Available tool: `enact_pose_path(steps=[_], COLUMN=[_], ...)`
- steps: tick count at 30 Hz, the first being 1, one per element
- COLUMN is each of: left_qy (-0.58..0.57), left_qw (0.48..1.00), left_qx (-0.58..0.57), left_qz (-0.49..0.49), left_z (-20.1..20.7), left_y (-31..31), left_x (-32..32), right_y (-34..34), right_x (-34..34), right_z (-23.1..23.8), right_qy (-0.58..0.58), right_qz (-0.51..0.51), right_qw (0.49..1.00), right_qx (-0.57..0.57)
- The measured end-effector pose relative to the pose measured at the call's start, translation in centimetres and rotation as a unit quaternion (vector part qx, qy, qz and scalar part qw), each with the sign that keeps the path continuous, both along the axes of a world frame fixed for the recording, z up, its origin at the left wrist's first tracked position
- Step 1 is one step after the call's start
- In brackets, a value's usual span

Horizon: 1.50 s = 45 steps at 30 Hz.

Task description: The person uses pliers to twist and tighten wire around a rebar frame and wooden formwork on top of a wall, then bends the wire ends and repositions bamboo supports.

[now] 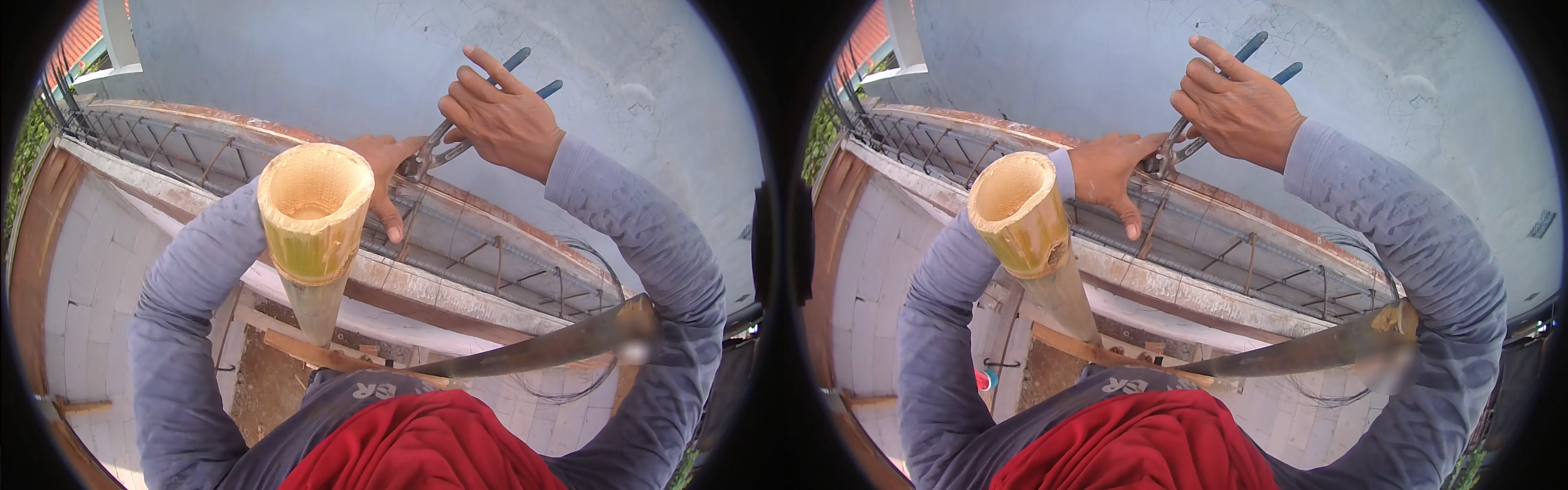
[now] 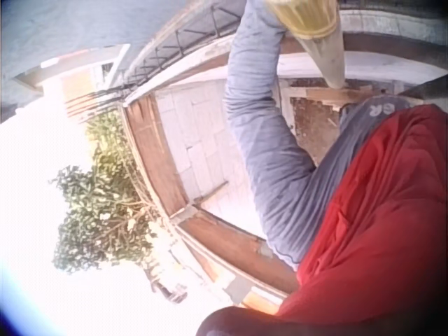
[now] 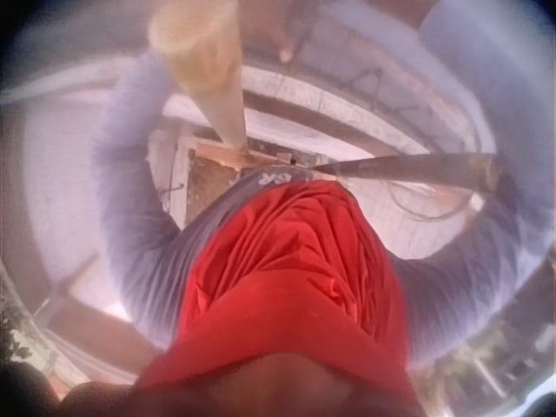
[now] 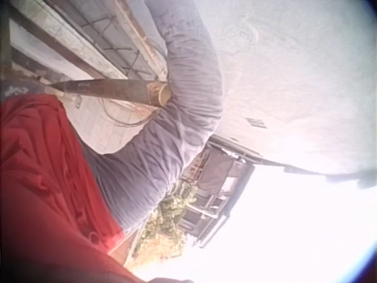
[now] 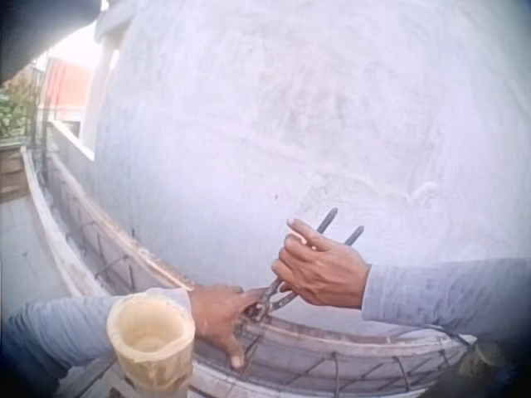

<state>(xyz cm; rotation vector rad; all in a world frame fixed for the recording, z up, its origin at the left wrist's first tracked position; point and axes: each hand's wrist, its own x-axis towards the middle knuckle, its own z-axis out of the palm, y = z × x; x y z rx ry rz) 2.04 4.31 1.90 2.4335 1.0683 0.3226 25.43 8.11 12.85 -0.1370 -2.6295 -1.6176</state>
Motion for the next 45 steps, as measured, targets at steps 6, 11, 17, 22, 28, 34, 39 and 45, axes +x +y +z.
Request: enact_pose_path(steps=[6,11,17,22,28,34,39,45], left_qy=[-0.157,-0.228,-0.15,-0.156,-0.159,-0.132,-0.137,-0.161], left_qw=[0.957,0.937,0.967,0.972,0.973,0.986,0.977,0.97], left_qx=[-0.233,-0.255,-0.2,-0.164,-0.147,-0.102,-0.123,-0.074], left_qz=[-0.07,-0.071,-0.058,-0.059,-0.082,0.008,0.112,0.167], left_z=[-0.9,-0.6,-0.7,-0.2,0.1,-0.4,-0.3,-1.2], left_y=[2.4,3.4,2.7,1.6,1.6,1.3,1.2,0.4], left_x=[-2.1,-1.9,-2.0,-1.8,-1.5,-0.7,0.5,0.9], right_y=[2.9,7.0,5.6,0.5,-3.1,-3.4,-1.9,-2.0], right_x=[-2.4,-6.3,-6.4,1.2,4.5,7.0,7.3,7.3], right_z=[0.3,1.7,2.5,0.3,-2.4,-6.7,-8.7,-10.0], right_qy=[-0.049,-0.146,-0.165,-0.023,0.084,0.219,0.274,0.309], right_qz=[0.031,0.135,0.094,-0.054,-0.118,-0.115,-0.088,-0.088], right_qw=[0.997,0.975,0.977,0.993,0.986,0.961,0.951,0.938], right_qx=[-0.05,-0.099,-0.093,-0.1,-0.082,-0.128,-0.114,-0.126])
